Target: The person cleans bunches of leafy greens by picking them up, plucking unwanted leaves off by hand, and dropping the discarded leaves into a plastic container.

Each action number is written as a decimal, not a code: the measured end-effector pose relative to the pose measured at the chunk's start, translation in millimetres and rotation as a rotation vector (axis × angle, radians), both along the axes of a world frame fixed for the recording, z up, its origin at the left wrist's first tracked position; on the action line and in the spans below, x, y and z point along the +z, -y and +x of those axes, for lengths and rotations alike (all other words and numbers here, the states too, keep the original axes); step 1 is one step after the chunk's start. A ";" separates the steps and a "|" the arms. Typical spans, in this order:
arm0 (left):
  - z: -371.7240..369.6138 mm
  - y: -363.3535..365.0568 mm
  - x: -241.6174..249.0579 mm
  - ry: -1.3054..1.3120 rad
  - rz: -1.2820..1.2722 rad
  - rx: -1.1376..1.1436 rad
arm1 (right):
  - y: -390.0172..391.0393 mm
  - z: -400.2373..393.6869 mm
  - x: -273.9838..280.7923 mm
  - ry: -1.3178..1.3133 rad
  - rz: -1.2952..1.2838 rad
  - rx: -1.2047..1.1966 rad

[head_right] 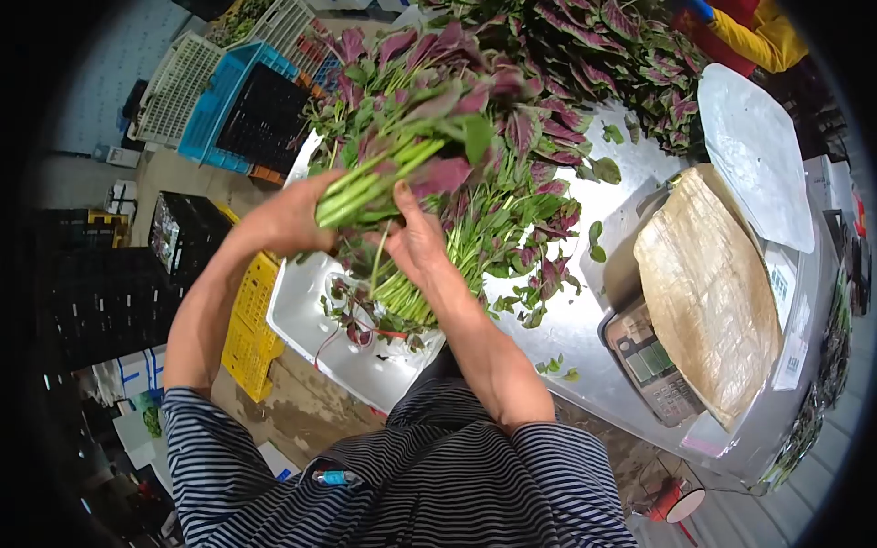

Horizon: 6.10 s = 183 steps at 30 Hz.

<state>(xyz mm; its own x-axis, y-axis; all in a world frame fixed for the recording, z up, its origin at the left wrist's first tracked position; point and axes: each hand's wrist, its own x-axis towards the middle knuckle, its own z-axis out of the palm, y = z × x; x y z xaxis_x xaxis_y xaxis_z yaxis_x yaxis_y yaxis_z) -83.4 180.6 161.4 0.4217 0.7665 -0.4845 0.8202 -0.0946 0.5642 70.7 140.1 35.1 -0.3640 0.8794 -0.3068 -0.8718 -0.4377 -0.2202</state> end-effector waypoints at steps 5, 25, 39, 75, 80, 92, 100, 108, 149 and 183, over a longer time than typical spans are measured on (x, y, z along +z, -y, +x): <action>-3.7 -18.1 14.3 0.170 -0.135 0.097 | 2.9 2.7 -34.6 0.196 0.073 0.073; 52.2 20.1 57.6 -0.310 0.296 -0.147 | -34.8 8.3 76.1 -0.048 0.040 -0.140; 35.7 49.3 107.1 0.260 0.454 0.051 | -40.1 14.2 177.3 0.450 0.250 -0.250; -137.5 220.3 -159.5 2.005 0.333 1.307 | 73.3 -141.4 2.8 0.830 1.071 1.356; -165.0 254.5 -202.6 2.006 0.286 1.232 | 109.5 -158.6 -21.5 0.793 1.028 1.348; -185.4 307.5 -253.7 2.031 0.223 1.224 | 140.8 -183.3 -24.7 1.142 1.357 1.407; -153.7 337.3 -301.6 1.193 0.317 0.966 | 160.4 -171.4 -39.4 1.324 1.442 1.368; -151.8 315.0 -340.5 2.207 -0.037 1.381 | 154.5 -154.8 -57.3 1.114 1.177 1.427; -179.2 261.2 -123.5 0.982 0.701 1.192 | 105.4 -125.1 -45.2 1.183 1.390 0.700; -199.4 223.3 -258.1 -0.192 1.152 1.510 | 183.1 30.9 -91.3 1.433 0.854 0.805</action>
